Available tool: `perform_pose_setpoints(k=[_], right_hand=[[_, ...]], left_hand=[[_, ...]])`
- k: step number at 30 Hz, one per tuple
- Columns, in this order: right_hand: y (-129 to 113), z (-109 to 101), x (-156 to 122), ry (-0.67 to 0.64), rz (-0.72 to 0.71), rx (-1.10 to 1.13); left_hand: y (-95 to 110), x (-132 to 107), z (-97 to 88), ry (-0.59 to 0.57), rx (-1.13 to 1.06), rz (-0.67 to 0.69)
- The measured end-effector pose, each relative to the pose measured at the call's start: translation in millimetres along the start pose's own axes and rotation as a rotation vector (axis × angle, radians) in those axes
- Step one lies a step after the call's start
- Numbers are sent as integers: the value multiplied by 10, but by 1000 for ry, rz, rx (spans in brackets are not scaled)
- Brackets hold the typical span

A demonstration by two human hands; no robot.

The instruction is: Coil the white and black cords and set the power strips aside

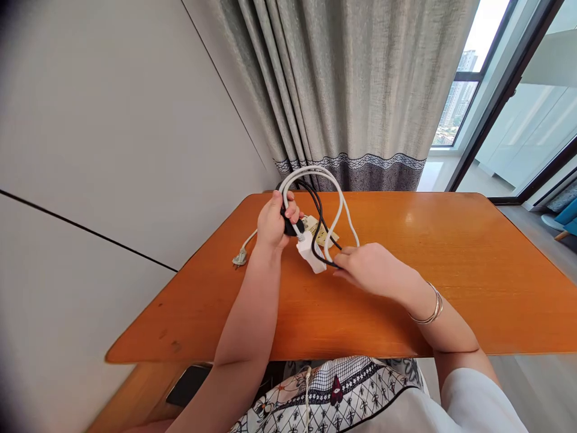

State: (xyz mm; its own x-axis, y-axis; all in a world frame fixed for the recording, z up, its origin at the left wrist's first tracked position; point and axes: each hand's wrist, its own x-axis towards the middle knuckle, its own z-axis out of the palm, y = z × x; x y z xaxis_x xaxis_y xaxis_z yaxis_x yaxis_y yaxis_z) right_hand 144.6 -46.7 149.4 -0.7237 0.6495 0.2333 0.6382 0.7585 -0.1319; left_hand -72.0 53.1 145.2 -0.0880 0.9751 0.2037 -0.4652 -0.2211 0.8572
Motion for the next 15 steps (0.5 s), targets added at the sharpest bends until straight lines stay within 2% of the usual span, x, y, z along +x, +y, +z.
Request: perform_pose_setpoints(k=[3, 6, 8, 11, 13, 15], right_hand=[[-131, -139, 24, -186, -129, 223], [-84, -200, 53, -286, -296, 630], [-5, -169, 79, -265, -335, 927], [92, -65, 124, -186, -248, 1269], [117, -2, 157, -142, -159, 1425], [114, 37, 195, -67, -98, 1559]], left_hand=[[-57, -95, 28, -217, 136, 23], [-114, -210, 88, -442, 212, 5], [-159, -279, 143, -560, 221, -41], [-241, -341, 211, -685, 208, -121], [-303, -359, 232, -712, 194, -148], [-365, -368, 231, -688, 177, -154]])
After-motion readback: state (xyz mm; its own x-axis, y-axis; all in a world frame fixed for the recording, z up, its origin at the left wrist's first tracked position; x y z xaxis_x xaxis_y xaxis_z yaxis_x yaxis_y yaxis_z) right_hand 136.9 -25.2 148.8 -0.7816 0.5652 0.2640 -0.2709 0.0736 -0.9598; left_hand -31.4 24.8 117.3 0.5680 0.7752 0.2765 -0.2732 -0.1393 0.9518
